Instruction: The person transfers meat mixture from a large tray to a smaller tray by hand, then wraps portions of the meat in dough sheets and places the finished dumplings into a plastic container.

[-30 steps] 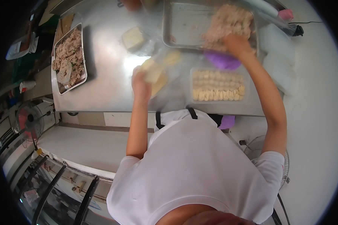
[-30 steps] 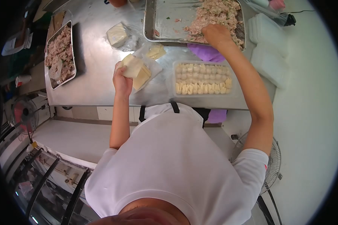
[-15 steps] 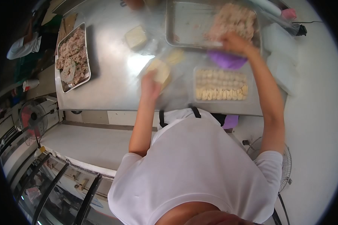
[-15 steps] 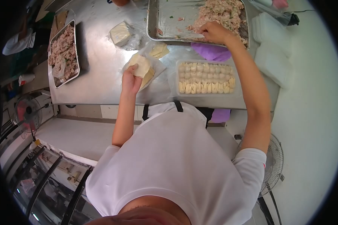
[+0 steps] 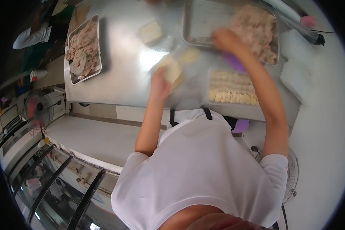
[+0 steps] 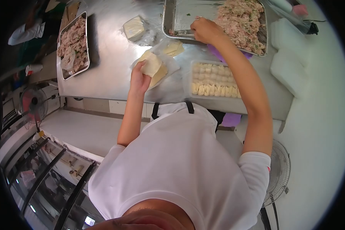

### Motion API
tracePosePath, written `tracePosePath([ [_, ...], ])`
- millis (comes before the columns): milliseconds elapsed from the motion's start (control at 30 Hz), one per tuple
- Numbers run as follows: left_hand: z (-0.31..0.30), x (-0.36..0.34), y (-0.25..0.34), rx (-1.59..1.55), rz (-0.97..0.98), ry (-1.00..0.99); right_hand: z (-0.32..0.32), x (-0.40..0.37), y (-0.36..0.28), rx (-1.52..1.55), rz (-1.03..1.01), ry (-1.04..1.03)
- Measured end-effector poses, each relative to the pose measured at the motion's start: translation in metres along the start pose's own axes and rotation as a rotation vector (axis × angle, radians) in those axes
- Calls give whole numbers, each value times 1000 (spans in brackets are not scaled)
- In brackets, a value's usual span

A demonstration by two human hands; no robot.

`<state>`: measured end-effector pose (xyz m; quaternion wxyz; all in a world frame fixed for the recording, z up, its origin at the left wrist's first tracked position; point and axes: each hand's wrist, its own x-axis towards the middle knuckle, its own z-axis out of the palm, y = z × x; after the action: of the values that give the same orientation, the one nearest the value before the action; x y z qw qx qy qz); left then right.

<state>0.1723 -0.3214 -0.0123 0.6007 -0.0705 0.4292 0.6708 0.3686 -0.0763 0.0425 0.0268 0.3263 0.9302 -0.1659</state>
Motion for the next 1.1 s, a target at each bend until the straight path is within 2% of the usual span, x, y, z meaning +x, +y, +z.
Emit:
tracePosePath([
  [67, -9, 9, -2, 20, 26, 4, -5, -5, -1, 17, 5, -35],
  [133, 8, 9, 2, -19, 1, 13, -7, -11, 14, 201, -43, 11],
  [167, 16, 8, 3, -62, -27, 35, -6, -18, 21, 195, -48, 14],
  [233, 26, 13, 1, -114, -29, 0, 1, -35, 27, 545, 104, 28],
  [267, 32, 19, 1, -166, -37, -38, 1, -43, 29, 540, 89, 25],
  [333, 43, 31, -3, -159, -8, -39, -4, -66, 21, 841, 347, 61],
  [367, 49, 37, -6, -140, 6, -42, -5, -76, 13, 838, 337, 54],
  [433, 75, 46, -10, -137, 22, -43, -9, -98, -10, 982, 292, 287],
  [500, 105, 45, -13, -126, 31, -54, -4, -113, -33, 963, 297, 358],
  [567, 133, 41, -16, -196, -37, -223, 2, -122, -47, 938, 309, 438],
  [633, 148, 46, -20, -177, -46, -285, 7, -131, -55, 363, 221, 501],
  [700, 158, 46, -24, -156, -52, -349, 9, -142, -55, 257, 254, 526],
  [733, 164, 45, -24, -170, -33, -278, 7, -144, -55, 151, 270, 546],
  [767, 165, 43, -24, -184, -16, -202, 3, -149, -54, 152, 270, 546],
  [867, 159, 44, -23, -125, 77, -239, -19, -158, -55, 101, 264, 556],
  [933, 156, 47, -22, -154, 59, -254, -22, -161, -57, 201, 288, 701],
  [1067, 154, 42, -20, -235, -25, -321, -15, -152, -61, 267, 243, 726],
  [1100, 154, 42, -20, -232, -27, -322, -8, -148, -60, 193, 233, 719],
])
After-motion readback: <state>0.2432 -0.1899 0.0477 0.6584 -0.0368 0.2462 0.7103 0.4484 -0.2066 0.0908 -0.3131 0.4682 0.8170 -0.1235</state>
